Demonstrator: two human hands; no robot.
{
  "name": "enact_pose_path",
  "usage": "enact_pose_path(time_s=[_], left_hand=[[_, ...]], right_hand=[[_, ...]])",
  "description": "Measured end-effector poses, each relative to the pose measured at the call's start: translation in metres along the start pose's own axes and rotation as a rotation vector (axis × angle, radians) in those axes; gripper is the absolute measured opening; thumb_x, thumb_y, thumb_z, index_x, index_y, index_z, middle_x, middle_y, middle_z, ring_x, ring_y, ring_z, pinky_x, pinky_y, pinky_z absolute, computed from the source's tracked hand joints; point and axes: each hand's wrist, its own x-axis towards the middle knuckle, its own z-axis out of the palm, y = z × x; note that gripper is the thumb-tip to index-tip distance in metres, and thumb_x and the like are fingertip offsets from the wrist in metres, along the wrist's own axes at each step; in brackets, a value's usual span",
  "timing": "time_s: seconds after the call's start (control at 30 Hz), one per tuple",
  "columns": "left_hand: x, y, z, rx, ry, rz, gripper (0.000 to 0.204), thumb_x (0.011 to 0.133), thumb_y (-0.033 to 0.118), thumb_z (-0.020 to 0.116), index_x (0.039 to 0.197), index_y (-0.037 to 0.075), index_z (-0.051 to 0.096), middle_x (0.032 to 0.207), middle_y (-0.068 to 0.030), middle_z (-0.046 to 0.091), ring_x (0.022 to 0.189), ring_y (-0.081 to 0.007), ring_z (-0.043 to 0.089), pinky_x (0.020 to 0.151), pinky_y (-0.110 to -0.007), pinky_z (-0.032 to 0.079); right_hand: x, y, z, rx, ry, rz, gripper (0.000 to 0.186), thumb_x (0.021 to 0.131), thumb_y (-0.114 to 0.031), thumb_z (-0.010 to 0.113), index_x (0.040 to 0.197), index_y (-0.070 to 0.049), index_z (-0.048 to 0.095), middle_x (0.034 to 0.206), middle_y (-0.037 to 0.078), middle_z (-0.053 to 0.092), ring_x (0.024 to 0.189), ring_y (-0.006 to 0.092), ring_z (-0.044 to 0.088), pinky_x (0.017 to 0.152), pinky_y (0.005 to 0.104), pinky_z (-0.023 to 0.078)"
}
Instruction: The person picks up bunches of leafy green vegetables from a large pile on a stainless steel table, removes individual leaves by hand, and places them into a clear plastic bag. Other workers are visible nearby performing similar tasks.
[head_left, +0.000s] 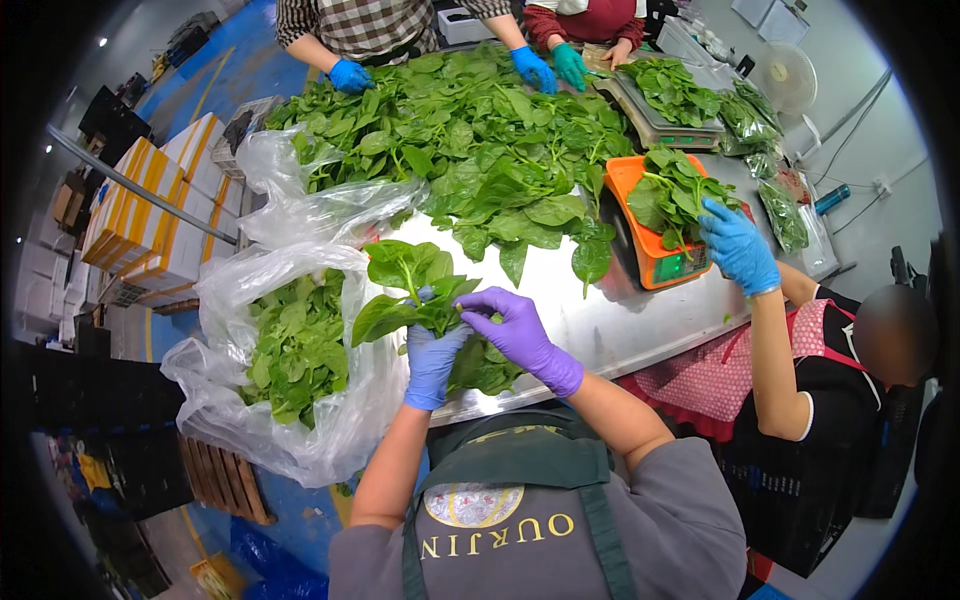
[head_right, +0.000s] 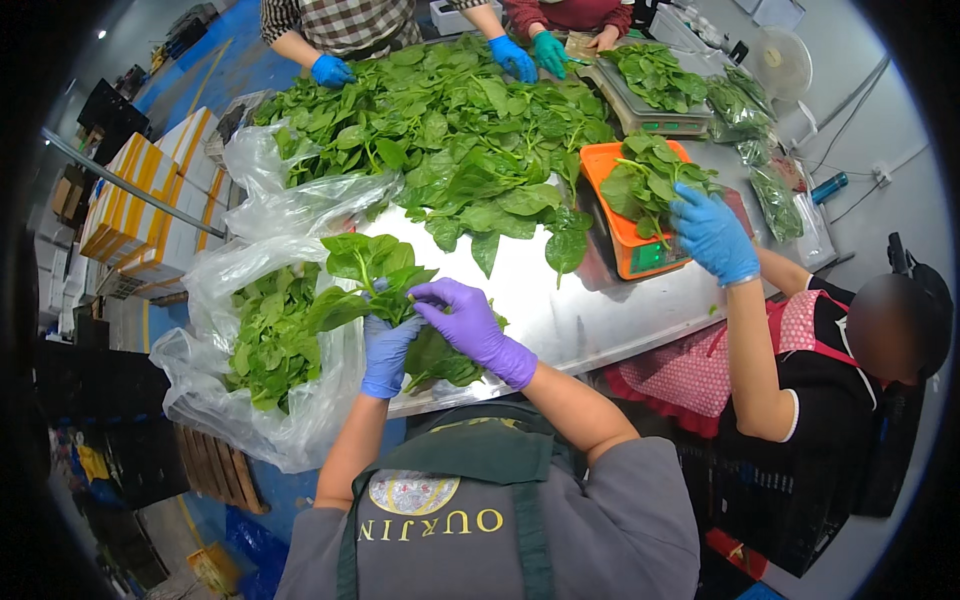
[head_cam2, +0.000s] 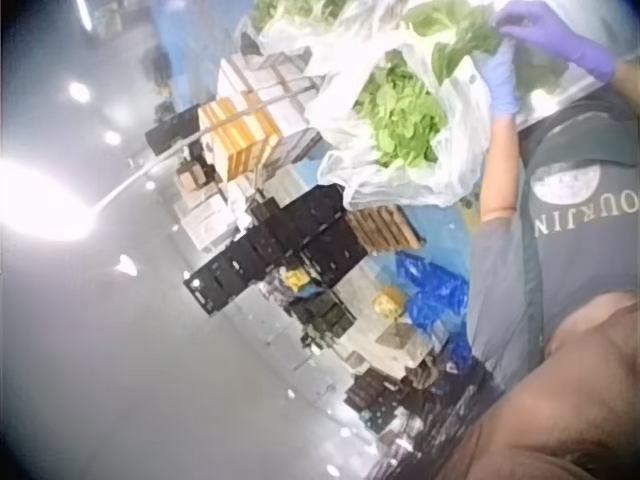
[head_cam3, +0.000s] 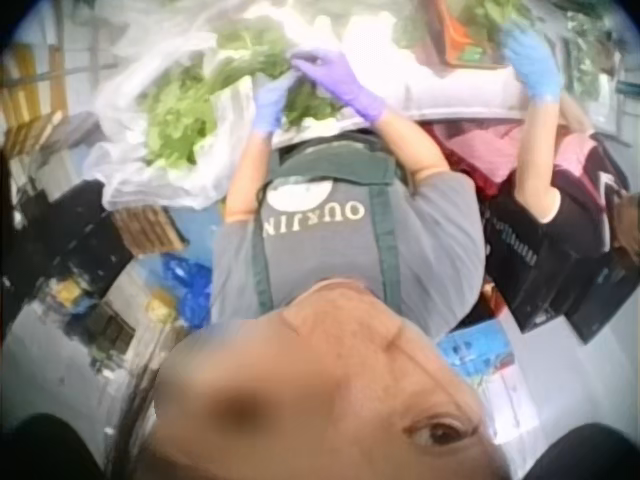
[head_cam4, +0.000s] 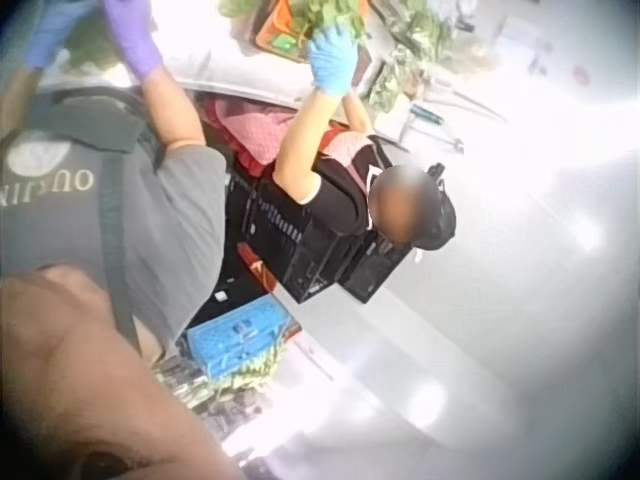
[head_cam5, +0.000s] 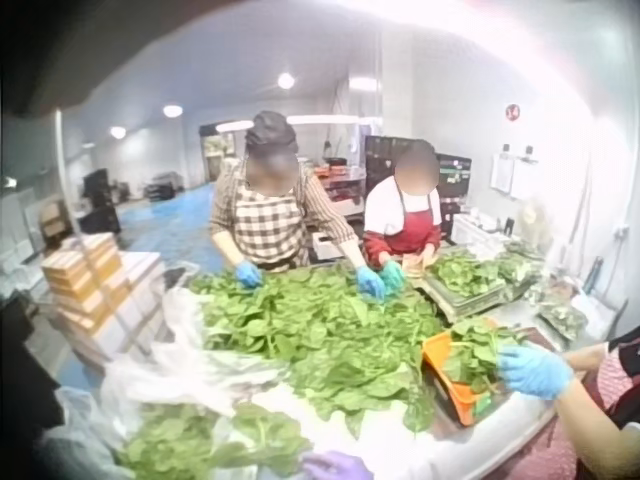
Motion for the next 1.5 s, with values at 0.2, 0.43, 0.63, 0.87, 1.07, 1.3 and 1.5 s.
enact_pose_path(time_s=[0.2,0.43,0.63,0.87,1.07,1.3,1.5], left_hand=[[-0.003,0.007,-0.001,-0.064,-0.032,-0.123,0.049,0.071,-0.008,0.065,0.115,0.005,0.05,0.105,-0.0046,0.059,0.092,-0.0131,0.058,0.08,-0.026,0.048],[-0.006,0.014,-0.01,0.024,-0.009,-0.08,0.051,0.071,-0.006,0.067,0.117,0.005,0.047,0.105,-0.0061,0.059,0.095,-0.0144,0.057,0.082,-0.027,0.048],[0.001,0.029,-0.01,0.102,0.049,-0.049,0.054,0.069,-0.003,0.069,0.116,0.005,0.043,0.105,-0.0071,0.055,0.094,-0.0146,0.054,0.08,-0.027,0.047],[-0.003,0.045,-0.058,-0.346,-0.035,-0.228,0.035,0.081,0.0,0.061,0.113,0.004,0.046,0.084,-0.0022,0.058,0.052,-0.0018,0.045,0.045,-0.015,0.034],[-0.004,0.045,-0.074,-0.562,-0.056,-0.247,0.023,0.086,0.005,0.056,0.107,0.002,0.049,0.081,-0.0033,0.058,0.047,-0.0008,0.039,0.044,-0.015,0.032],[-0.012,0.027,-0.1,-0.712,-0.056,-0.302,0.031,0.086,0.007,0.057,0.115,0.004,0.047,0.096,-0.0071,0.062,0.055,-0.0034,0.05,0.058,-0.017,0.047],[-0.018,0.025,-0.102,-0.902,-0.075,-0.26,0.04,0.086,0.011,0.056,0.123,0.006,0.044,0.105,-0.0097,0.06,0.097,-0.0194,0.06,0.083,-0.035,0.052]], right_hand=[[0.006,0.001,-0.009,-0.248,-0.077,-0.202,0.02,0.077,-0.006,0.064,0.097,-0.005,0.063,0.08,0.008,0.062,0.068,0.0172,0.061,0.063,0.0271,0.048],[0.012,0.0,-0.003,-0.58,-0.12,-0.304,0.038,0.075,-0.009,0.058,0.112,-0.009,0.054,0.072,0.01,0.057,0.065,0.0259,0.057,0.062,0.0367,0.046],[0.022,-0.002,-0.001,-0.778,0.175,-0.524,0.051,0.066,-0.002,0.06,0.116,-0.008,0.054,0.068,0.006,0.049,0.064,0.0239,0.049,0.063,0.0368,0.04],[0.039,-0.013,-0.031,-0.151,0.134,-0.123,0.038,0.076,0.0,0.057,0.114,-0.007,0.056,0.078,0.002,0.056,0.073,0.0099,0.056,0.072,0.0236,0.044],[0.036,0.011,-0.028,0.166,0.081,0.158,0.025,0.081,-0.007,0.06,0.106,-0.003,0.061,0.08,-0.003,0.056,0.072,0.0052,0.052,0.068,0.0192,0.042],[0.069,-0.109,0.028,0.367,-0.249,-0.14,0.021,0.082,0.001,0.056,0.103,0.0,0.061,0.101,0.006,0.062,0.094,0.0135,0.058,0.084,0.0264,0.045],[0.074,-0.105,0.05,-0.007,-0.225,-0.422,0.025,0.08,-0.008,0.06,0.105,-0.006,0.062,0.1,0.007,0.061,0.09,0.0152,0.059,0.079,0.0272,0.047]])
